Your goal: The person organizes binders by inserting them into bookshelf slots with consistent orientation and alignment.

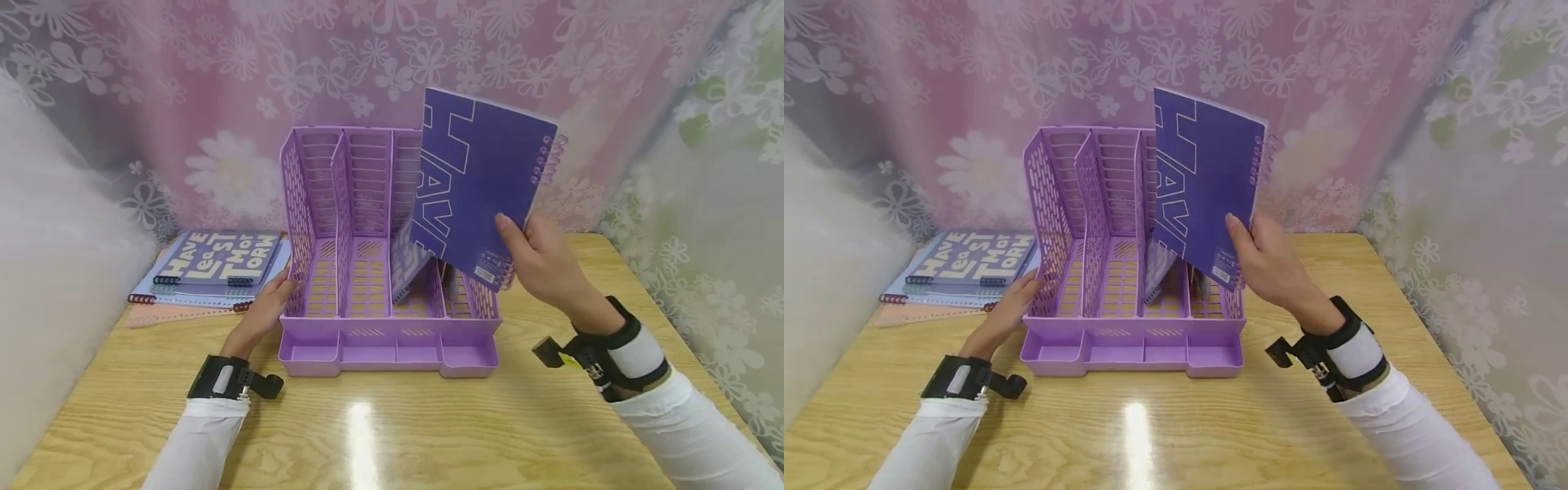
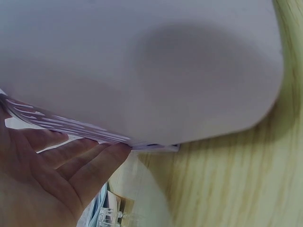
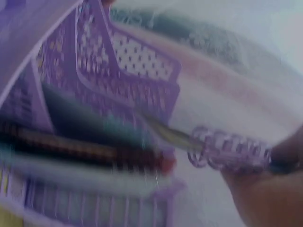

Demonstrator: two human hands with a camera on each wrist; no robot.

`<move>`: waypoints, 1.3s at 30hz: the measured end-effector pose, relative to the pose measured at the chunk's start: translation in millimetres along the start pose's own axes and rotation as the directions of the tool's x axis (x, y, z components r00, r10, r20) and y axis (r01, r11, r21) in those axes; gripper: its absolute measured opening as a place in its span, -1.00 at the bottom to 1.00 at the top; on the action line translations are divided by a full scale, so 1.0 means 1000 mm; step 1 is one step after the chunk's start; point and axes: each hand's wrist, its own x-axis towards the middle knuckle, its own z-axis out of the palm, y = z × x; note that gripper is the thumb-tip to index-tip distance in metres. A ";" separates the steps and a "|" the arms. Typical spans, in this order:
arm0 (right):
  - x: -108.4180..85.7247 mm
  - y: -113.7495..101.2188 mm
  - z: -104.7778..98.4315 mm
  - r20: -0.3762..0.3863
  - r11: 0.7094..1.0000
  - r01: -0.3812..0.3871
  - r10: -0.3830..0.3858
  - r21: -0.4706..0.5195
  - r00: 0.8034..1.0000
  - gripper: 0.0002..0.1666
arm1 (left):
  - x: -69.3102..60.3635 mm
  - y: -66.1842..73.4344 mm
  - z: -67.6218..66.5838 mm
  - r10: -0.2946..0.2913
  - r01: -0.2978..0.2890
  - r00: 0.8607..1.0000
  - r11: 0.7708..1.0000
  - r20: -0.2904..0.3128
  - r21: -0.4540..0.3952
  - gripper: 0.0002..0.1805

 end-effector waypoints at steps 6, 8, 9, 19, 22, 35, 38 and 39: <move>0.027 -0.005 0.036 -0.094 0.977 -0.127 0.144 0.171 0.985 -0.54 | 0.001 -0.002 0.002 0.009 -0.009 1.000 1.000 -0.012 -0.013 -0.40; 0.037 -0.005 0.048 -0.136 0.978 -0.153 0.172 0.143 0.976 -0.57 | 0.001 -0.001 0.002 0.011 -0.011 1.000 1.000 -0.013 -0.009 -0.41; 0.041 -0.005 0.054 -0.148 0.979 -0.164 0.181 0.120 0.972 -0.58 | 0.001 0.000 0.002 0.012 -0.012 1.000 1.000 -0.011 -0.007 -0.41; 0.064 0.008 0.100 -0.020 0.989 -0.151 0.151 0.001 0.988 -0.42 | 0.001 -0.001 0.002 0.034 -0.034 0.999 0.998 0.002 -0.043 -0.42; 0.069 0.013 0.109 0.082 0.985 -0.175 0.174 0.002 0.981 -0.39 | 0.000 -0.001 0.002 0.039 -0.039 0.999 0.999 0.000 -0.027 -0.42; 0.076 0.034 0.135 0.323 0.925 -0.377 0.344 0.043 0.882 -0.26 | -0.001 0.000 0.001 0.045 -0.045 0.999 0.998 -0.009 -0.045 -0.43; 0.073 0.039 0.143 0.397 0.913 -0.407 0.370 0.010 0.840 -0.23 | 0.000 0.000 0.001 0.031 -0.031 0.999 0.999 -0.010 -0.035 -0.43; 0.072 0.041 0.144 0.424 0.906 -0.422 0.388 -0.015 0.818 -0.23 | 0.000 0.000 0.001 0.029 -0.029 1.000 0.999 -0.009 -0.032 -0.43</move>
